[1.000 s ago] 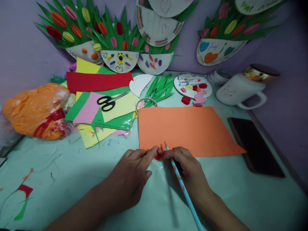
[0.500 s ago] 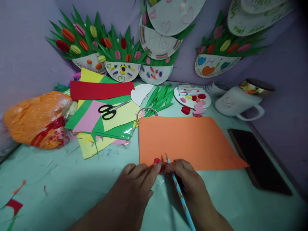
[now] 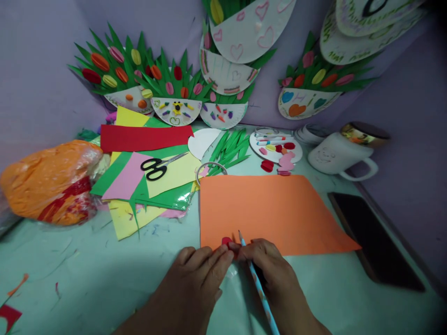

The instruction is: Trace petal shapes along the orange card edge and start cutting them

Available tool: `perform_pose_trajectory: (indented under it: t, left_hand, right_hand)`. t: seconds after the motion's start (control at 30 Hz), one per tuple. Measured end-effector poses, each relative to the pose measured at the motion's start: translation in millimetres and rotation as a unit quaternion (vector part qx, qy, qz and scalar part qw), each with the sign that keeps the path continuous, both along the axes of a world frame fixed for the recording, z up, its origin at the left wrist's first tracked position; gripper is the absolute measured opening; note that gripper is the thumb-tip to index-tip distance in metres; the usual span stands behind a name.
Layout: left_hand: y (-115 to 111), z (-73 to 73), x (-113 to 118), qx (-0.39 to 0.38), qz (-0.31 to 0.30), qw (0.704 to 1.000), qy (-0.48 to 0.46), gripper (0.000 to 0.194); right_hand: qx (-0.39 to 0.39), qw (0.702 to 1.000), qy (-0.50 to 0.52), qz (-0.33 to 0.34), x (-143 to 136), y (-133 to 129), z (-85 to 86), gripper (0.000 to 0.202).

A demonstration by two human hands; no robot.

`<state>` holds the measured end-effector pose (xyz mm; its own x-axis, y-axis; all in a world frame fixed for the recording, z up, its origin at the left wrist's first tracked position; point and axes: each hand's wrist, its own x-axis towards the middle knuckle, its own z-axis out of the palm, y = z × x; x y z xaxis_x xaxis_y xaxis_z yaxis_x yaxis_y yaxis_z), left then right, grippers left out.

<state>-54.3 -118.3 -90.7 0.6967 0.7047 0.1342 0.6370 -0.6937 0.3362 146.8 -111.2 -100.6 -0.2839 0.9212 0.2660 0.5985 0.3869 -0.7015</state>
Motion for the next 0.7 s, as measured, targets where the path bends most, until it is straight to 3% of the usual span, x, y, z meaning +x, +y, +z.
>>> perform_pose_trajectory:
  t: [0.17, 0.33, 0.47, 0.6, 0.7]
  left_hand:
    - [0.6, -0.6, -0.9, 0.007, 0.003, 1.0, 0.002, 0.059]
    - [4.1, 9.0, -0.7, -0.036, 0.002, 0.999, 0.008, 0.057]
    - [6.1, 13.9, -0.5, -0.076, -0.004, 0.997, 0.026, 0.067]
    - [4.5, 10.7, 0.1, -0.064, -0.003, 0.996, 0.062, 0.079]
    - [4.3, 8.1, 1.1, -0.051, 0.001, 0.997, 0.065, 0.078]
  right_hand:
    - [0.017, 1.0, 0.002, -0.001, -0.2, 1.5, -0.8, 0.017]
    - [-0.013, 1.0, -0.001, -0.007, 0.8, 0.8, 5.0, 0.018]
    - [-0.063, 0.992, 0.096, -0.047, 0.2, -1.2, 8.9, 0.012]
    - [-0.115, 0.959, 0.224, -0.132, 0.2, -2.2, 8.4, 0.004]
    - [-0.114, 0.95, 0.251, -0.147, 1.0, -2.5, 7.9, 0.004]
